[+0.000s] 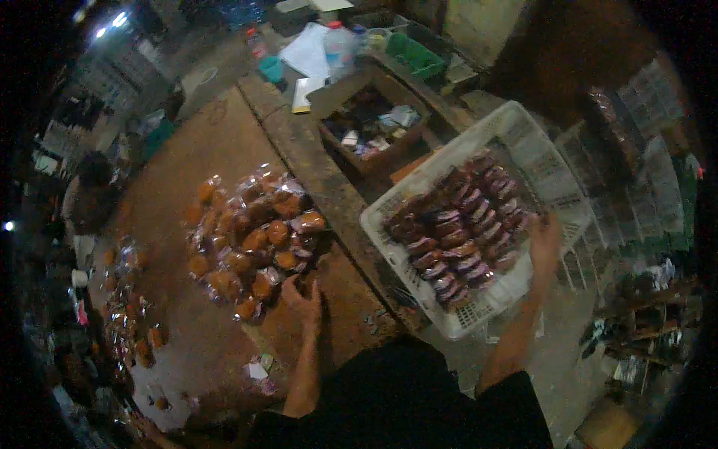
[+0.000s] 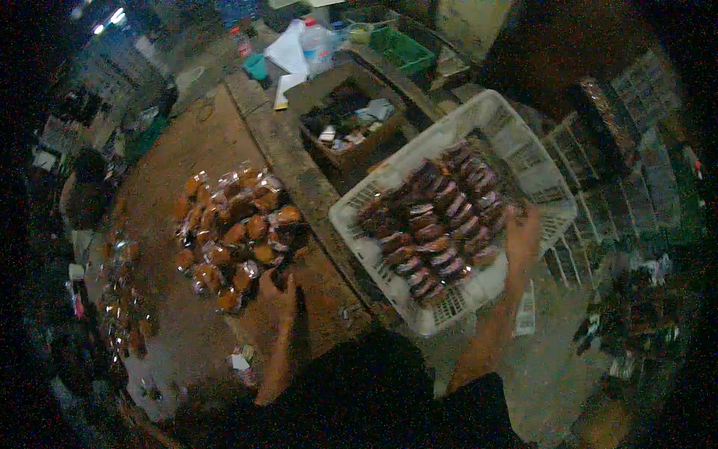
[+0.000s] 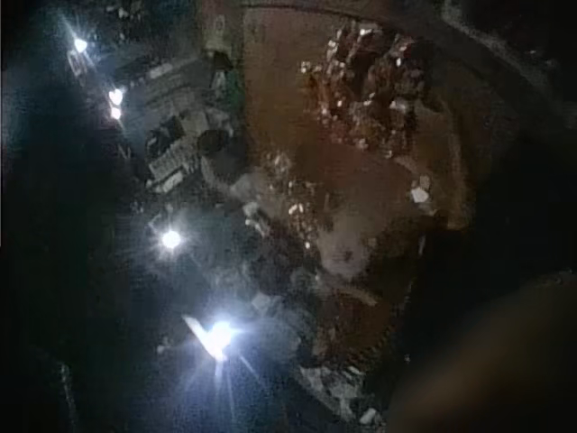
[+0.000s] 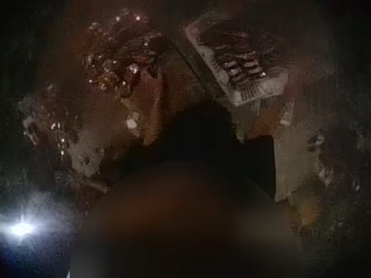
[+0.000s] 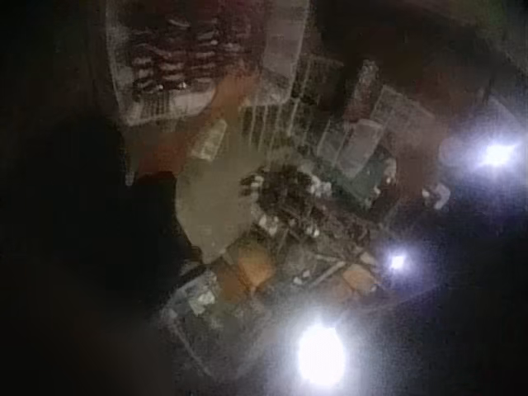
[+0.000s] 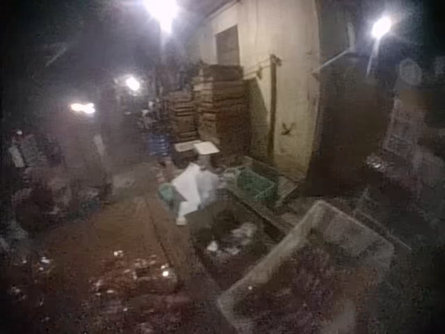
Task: The person picks up individually wrapped buns from a wooden table and places them into a white plastic crate. The person repeats this action continuously, filling the crate with the packaged buns.
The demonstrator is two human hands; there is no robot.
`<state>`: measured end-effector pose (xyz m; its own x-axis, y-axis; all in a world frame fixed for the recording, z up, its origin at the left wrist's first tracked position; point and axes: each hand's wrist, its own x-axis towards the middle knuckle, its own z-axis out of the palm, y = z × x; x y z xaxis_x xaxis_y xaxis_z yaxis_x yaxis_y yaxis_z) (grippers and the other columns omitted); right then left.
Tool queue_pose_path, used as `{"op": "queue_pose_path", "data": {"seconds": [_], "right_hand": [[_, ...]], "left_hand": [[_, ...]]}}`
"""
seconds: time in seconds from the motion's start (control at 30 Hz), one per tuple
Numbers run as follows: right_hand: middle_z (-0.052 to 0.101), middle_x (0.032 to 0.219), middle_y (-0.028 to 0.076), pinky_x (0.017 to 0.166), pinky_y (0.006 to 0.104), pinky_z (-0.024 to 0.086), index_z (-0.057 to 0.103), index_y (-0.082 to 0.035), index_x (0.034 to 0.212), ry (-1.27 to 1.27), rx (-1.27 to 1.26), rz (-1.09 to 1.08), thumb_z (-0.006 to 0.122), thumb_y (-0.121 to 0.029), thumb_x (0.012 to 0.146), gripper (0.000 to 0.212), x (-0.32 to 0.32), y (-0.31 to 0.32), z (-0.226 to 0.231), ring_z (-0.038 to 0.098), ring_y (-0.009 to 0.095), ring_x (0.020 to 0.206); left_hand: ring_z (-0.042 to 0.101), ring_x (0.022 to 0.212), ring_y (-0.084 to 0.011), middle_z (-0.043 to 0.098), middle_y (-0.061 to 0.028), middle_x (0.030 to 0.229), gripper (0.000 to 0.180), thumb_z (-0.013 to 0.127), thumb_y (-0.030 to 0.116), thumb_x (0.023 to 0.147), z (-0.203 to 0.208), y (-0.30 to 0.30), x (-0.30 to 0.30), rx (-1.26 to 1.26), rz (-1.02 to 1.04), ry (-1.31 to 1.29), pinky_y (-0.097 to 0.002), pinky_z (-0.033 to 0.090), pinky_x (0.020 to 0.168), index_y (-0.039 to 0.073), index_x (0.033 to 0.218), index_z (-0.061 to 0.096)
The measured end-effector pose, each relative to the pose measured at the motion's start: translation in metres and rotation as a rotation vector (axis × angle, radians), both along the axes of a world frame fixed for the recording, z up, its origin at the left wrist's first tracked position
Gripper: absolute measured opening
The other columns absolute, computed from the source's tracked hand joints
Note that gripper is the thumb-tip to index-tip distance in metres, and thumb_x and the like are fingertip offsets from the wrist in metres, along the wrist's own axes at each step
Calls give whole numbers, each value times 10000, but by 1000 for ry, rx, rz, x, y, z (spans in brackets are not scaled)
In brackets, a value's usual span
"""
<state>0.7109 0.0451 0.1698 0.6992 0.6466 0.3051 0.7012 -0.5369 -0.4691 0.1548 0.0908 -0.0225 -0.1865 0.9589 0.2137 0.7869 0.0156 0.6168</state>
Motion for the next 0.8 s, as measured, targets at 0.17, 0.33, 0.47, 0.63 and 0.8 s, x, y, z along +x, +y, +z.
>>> {"op": "queue_pose_path", "data": {"seconds": [0.17,0.33,0.47,0.63,0.8], "right_hand": [[703,1250,174,1018,455,513,698,-13,1262,222,208,67,673,-362,1057,405,-73,-15,59,670,335,1149],[716,1106,130,904,405,539,722,-19,1170,297,308,287,729,-227,1014,260,-134,-3,57,692,270,987],[715,1074,136,893,399,545,725,-18,1141,399,231,479,747,-176,980,226,-179,7,43,690,290,1016],[706,1093,165,922,451,560,726,-32,1144,433,178,751,718,-199,988,229,-229,16,22,682,368,1054],[655,1238,202,982,515,548,633,-91,1378,377,249,968,688,-277,1005,421,-266,22,16,645,417,1142]], "left_hand": [[554,1278,-400,565,-172,1395,781,894,359,811,3,39,27,151,-8,241,-532,459,1062,64,1451,557],[508,1347,-365,551,-144,1458,816,832,459,837,12,85,9,-17,-48,585,-579,447,1036,211,1555,535],[548,1301,-356,620,-110,1401,476,750,403,920,21,101,-11,111,-131,620,-596,443,1012,320,1386,705],[663,1178,-343,723,-153,1279,262,692,240,1004,85,102,-16,192,-127,314,-522,520,994,96,1193,803],[751,973,-290,764,-222,1164,257,702,61,979,206,76,35,191,-299,16,-392,600,861,-61,1205,714]]}}
